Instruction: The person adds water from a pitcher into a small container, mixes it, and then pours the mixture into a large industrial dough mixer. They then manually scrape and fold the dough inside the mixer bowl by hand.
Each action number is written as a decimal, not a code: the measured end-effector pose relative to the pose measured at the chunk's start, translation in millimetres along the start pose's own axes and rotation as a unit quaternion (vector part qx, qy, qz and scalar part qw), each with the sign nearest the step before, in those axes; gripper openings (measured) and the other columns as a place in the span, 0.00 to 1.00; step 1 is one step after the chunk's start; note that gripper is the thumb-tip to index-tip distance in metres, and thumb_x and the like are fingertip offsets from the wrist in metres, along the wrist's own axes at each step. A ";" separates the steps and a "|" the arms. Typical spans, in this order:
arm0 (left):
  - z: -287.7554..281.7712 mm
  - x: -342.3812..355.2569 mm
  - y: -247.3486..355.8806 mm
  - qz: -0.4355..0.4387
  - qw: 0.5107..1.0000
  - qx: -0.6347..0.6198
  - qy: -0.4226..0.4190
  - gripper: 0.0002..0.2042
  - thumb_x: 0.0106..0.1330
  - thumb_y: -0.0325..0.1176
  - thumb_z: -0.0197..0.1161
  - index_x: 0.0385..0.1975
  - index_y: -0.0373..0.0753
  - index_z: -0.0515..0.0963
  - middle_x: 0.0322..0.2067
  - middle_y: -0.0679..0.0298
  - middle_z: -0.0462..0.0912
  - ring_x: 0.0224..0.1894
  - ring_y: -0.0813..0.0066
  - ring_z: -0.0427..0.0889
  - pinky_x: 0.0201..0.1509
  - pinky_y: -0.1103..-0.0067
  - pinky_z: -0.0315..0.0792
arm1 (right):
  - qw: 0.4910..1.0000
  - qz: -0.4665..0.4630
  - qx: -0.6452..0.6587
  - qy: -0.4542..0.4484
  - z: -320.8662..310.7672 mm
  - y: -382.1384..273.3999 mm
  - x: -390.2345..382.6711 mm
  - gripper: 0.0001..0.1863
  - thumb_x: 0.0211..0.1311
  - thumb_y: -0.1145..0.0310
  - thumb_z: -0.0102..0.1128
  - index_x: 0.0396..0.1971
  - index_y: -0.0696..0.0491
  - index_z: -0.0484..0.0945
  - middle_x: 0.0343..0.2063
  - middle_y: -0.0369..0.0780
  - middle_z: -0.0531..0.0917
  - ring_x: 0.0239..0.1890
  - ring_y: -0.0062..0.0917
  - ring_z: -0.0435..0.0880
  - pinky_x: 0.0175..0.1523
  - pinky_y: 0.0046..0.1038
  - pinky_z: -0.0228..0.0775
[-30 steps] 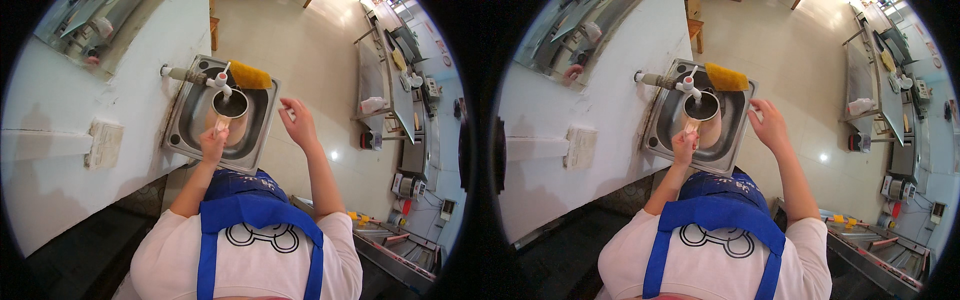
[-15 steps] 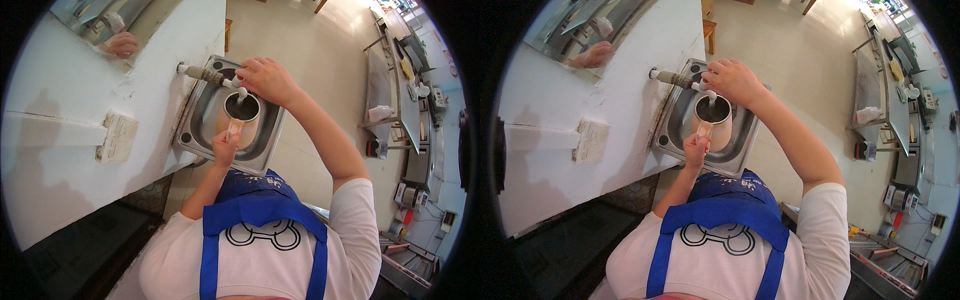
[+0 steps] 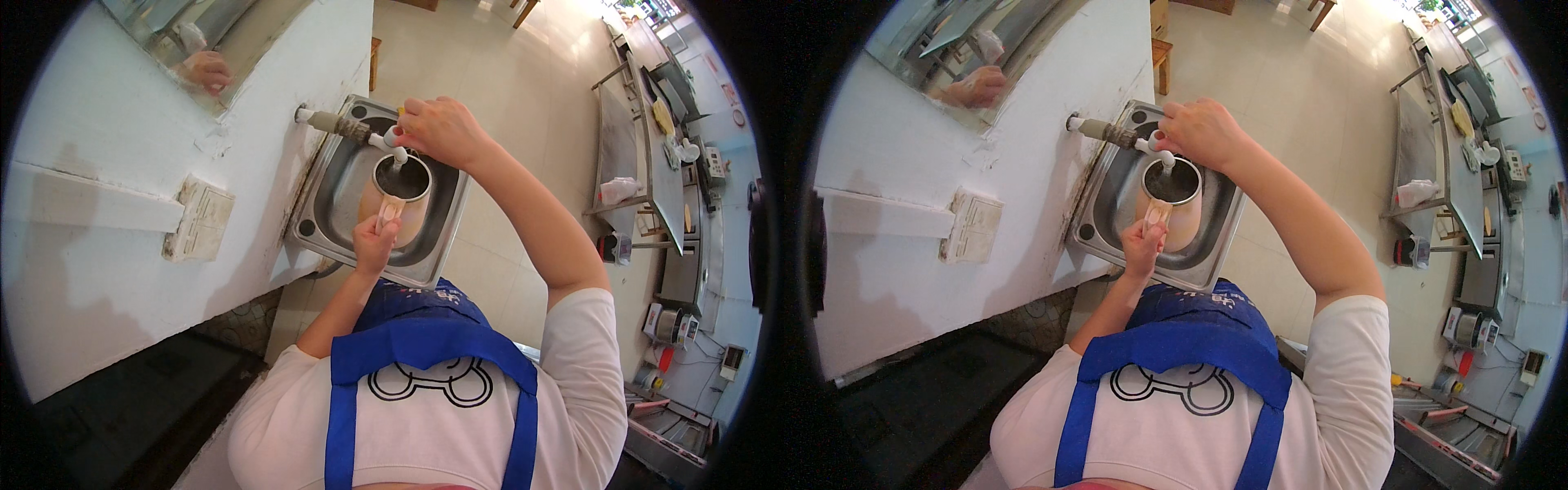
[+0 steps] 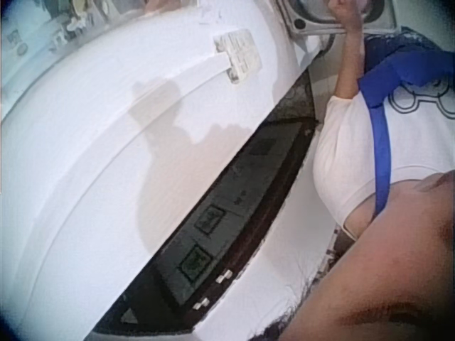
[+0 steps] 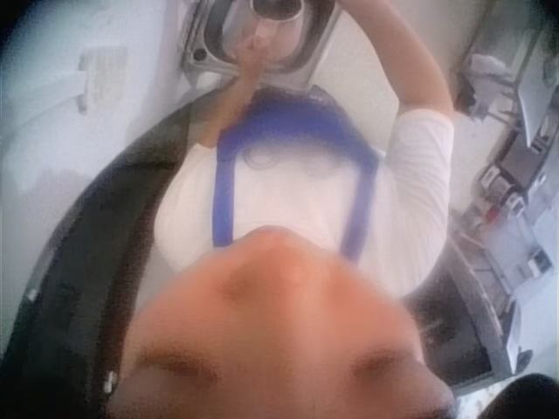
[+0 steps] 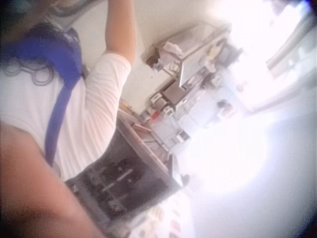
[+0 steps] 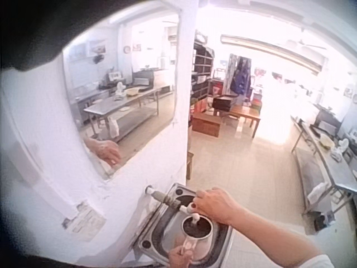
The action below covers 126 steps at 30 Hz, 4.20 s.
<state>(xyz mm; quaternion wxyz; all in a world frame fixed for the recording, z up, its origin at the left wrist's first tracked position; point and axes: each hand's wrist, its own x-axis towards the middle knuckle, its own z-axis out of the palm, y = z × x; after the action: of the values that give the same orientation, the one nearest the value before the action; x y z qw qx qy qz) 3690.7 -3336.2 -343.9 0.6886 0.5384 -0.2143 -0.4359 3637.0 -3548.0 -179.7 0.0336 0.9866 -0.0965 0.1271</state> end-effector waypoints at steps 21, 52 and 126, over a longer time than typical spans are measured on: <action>-3.4 1.1 -4.3 0.003 0.999 0.047 0.009 0.14 0.60 0.37 0.63 0.15 0.38 0.74 0.12 0.73 0.71 0.15 0.87 0.68 0.18 0.85 0.60 | 0.966 0.237 -0.029 -0.102 -6.7 -46.3 12.4 0.22 0.58 0.45 0.55 0.20 0.49 0.81 0.22 0.39 0.83 0.27 0.32 0.84 0.29 0.33 0.73; 47.6 -223.9 67.0 0.060 0.790 0.103 -0.602 0.10 0.44 0.34 0.64 0.19 0.33 0.77 0.18 0.66 0.77 0.21 0.80 0.75 0.25 0.81 0.68 | 0.674 0.728 -0.050 0.115 -51.5 -487.4 -443.2 0.09 0.52 0.67 0.64 0.31 0.54 0.78 0.28 0.40 0.79 0.33 0.36 0.78 0.38 0.35 0.68; -416.4 -2987.2 -246.8 -0.310 -0.089 0.129 -0.938 0.12 0.53 0.41 0.61 0.16 0.40 0.72 0.13 0.69 0.71 0.14 0.85 0.66 0.16 0.85 0.58 | -0.693 0.562 0.165 0.420 -99.9 -2683.1 -1305.9 0.19 0.58 0.57 0.53 0.37 0.58 0.80 0.38 0.53 0.81 0.44 0.46 0.79 0.48 0.41 0.70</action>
<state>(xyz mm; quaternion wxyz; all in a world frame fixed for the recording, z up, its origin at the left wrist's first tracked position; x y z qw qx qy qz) 2340.3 -632.5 -189.3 0.4670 0.3016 0.5161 0.6516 2907.0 -674.3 -531.1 0.2167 0.7862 0.4521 -0.3612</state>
